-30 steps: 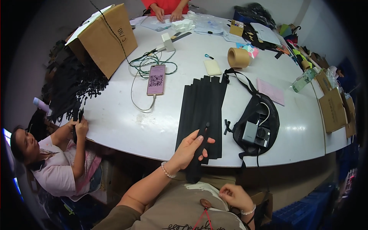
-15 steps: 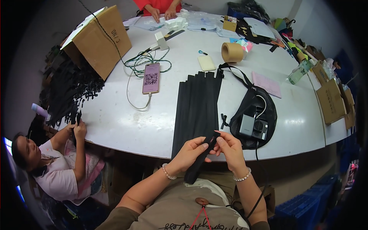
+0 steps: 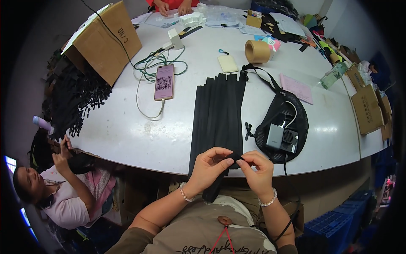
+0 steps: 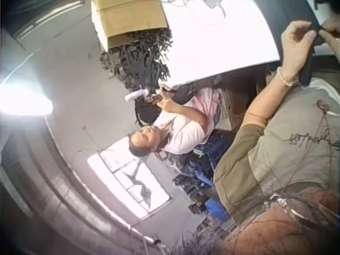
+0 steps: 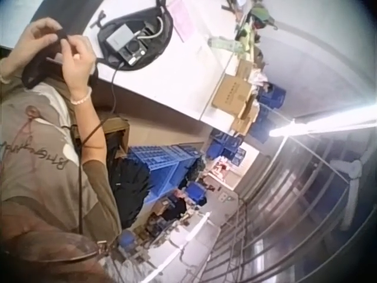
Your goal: Manually sorting and assembling small black components on a work table.
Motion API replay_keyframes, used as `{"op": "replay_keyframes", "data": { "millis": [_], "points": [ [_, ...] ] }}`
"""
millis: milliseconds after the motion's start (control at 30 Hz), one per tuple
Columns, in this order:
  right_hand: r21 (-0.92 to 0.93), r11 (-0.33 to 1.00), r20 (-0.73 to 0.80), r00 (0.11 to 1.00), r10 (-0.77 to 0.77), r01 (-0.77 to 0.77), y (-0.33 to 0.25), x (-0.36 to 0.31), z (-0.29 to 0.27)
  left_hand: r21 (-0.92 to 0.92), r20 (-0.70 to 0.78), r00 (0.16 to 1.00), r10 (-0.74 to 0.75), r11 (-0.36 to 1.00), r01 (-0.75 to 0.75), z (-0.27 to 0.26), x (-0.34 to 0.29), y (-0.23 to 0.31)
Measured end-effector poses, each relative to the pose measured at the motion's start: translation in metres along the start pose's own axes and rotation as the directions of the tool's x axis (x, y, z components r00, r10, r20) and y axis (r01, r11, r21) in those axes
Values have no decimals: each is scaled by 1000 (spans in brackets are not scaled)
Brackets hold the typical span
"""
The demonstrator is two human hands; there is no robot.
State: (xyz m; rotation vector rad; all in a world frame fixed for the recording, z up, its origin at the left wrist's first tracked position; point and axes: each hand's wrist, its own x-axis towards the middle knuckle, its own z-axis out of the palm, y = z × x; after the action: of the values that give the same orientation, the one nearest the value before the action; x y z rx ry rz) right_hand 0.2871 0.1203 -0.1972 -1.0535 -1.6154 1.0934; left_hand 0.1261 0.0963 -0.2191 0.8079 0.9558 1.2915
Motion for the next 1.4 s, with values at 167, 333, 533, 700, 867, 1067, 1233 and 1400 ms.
{"op": "replay_keyframes", "data": {
  "millis": [167,333,533,700,867,1067,1233,1400],
  "points": [
    [-125,987,-10,995,-101,99,-6,-1,2,-28,65,997,32,999,-30,-4,-2,-2],
    [-144,981,12,991,-130,131,-12,-2,3,-15,48,997,57,998,-56,2,-4,3],
    [-181,962,142,974,-179,203,-22,-6,3,188,182,964,193,955,-227,-4,-6,9],
    [-14,998,250,966,-61,66,-17,-6,-1,-124,208,976,-68,988,95,-1,-14,5],
    [-140,989,146,989,-19,40,-27,-12,14,-163,24,999,-46,985,50,7,-18,3],
    [-219,961,179,975,-132,170,-22,-10,12,31,110,992,68,997,-72,0,-17,3],
    [-402,854,235,939,-252,330,-20,-7,15,-196,-93,977,-190,966,169,12,-23,-3],
    [-217,961,86,984,-154,169,-16,-9,22,-80,-75,997,-2,997,-4,9,-20,-8]
  ]
}}
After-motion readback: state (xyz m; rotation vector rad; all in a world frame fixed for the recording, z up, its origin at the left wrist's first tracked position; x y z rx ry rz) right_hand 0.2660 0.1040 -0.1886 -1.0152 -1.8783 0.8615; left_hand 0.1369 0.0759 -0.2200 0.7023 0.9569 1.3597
